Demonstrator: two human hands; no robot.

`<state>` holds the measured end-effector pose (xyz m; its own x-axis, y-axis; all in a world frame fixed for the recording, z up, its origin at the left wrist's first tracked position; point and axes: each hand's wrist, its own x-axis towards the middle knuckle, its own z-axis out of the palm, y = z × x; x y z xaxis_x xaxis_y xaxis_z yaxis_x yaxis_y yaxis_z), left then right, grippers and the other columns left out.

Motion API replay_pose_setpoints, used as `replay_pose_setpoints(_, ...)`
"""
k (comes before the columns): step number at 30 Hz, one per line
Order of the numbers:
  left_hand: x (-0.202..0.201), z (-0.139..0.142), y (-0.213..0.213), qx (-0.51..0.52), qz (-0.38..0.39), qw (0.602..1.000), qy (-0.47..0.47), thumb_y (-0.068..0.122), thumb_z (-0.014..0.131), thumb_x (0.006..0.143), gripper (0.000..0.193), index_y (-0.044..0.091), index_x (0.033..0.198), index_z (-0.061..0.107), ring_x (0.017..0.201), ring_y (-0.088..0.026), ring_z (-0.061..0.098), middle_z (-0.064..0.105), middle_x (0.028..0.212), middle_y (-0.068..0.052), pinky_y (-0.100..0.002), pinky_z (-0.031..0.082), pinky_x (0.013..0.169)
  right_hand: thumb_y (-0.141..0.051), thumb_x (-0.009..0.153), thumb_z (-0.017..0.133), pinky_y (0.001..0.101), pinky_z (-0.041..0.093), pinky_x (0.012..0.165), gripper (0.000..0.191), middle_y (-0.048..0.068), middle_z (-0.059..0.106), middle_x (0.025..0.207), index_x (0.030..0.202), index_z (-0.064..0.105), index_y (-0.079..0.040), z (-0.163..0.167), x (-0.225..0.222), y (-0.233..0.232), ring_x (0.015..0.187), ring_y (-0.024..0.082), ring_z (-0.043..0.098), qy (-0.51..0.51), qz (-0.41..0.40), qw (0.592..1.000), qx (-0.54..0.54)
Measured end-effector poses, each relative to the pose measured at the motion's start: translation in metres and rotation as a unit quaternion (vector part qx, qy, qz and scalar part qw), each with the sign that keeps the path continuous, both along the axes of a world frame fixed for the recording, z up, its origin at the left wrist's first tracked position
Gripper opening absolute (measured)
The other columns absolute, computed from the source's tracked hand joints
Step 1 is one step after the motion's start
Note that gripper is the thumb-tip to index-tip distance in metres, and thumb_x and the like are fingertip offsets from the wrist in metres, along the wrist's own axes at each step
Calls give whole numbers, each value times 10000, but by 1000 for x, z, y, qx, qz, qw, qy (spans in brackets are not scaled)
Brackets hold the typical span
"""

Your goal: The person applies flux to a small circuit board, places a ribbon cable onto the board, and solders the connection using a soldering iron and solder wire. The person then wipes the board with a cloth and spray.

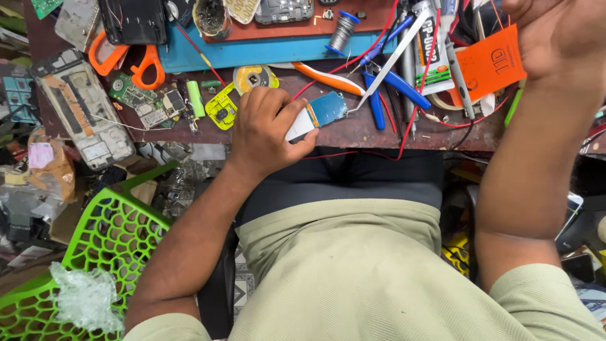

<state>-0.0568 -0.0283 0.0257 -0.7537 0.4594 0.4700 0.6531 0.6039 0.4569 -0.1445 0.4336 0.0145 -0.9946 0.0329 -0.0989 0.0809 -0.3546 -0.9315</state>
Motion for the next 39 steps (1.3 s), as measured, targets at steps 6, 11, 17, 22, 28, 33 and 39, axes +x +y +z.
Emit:
replay_pose_setpoints(6,-1,5,-7,-11,-21,1000,0,448,903,736,635,28,1164,695,1007,-300,555,587,1063,-88,-465,448,901,-82,1096,542,321,566,796,70,90,701,1022,1097,582,-24,66,65,-104,891,207,688,2,0,995,98)
replay_pose_setpoints(11,23,21,-5,95,-62,993,-16,576,888,762,807,41,1317,648,1078,-311,586,599,1155,-100,-488,458,961,63,788,795,308,546,703,157,123,714,827,932,738,41,104,126,-201,753,176,692,239,171,790,538)
replay_pose_setpoints(17,27,8,18,207,-62,970,-109,278,727,1010,260,133,1226,716,989,-220,692,705,1070,-46,-382,537,1011,24,917,763,215,550,713,88,128,722,919,953,691,61,90,115,-217,783,127,697,134,160,904,374)
replay_pose_setpoints(22,27,-2,11,339,-58,897,-278,295,580,1113,298,56,1216,725,932,-176,703,744,1059,-66,-292,554,874,-9,974,731,189,575,784,105,116,714,982,1010,650,47,60,104,-216,839,109,692,72,155,956,240)
replay_pose_setpoints(28,21,4,2,375,-29,867,-327,339,527,1147,382,26,1206,738,930,-131,663,714,1050,-62,-271,535,862,59,1048,735,222,580,746,73,137,714,933,1056,669,89,23,90,-224,780,132,692,8,103,992,72)
replay_pose_setpoints(33,24,9,-3,371,-50,867,-330,361,722,1000,454,14,1290,674,1027,-113,672,702,1127,-64,-260,557,900,77,996,702,247,612,722,81,130,732,908,1073,678,76,18,98,-242,751,143,709,-14,66,997,-22)
replay_pose_setpoints(39,26,-3,4,444,-46,761,-471,148,739,1029,267,-18,1234,699,1009,-105,691,738,1125,-51,-264,570,908,54,990,698,246,615,793,142,107,751,988,1129,715,69,17,110,-242,833,134,730,-10,47,997,53)
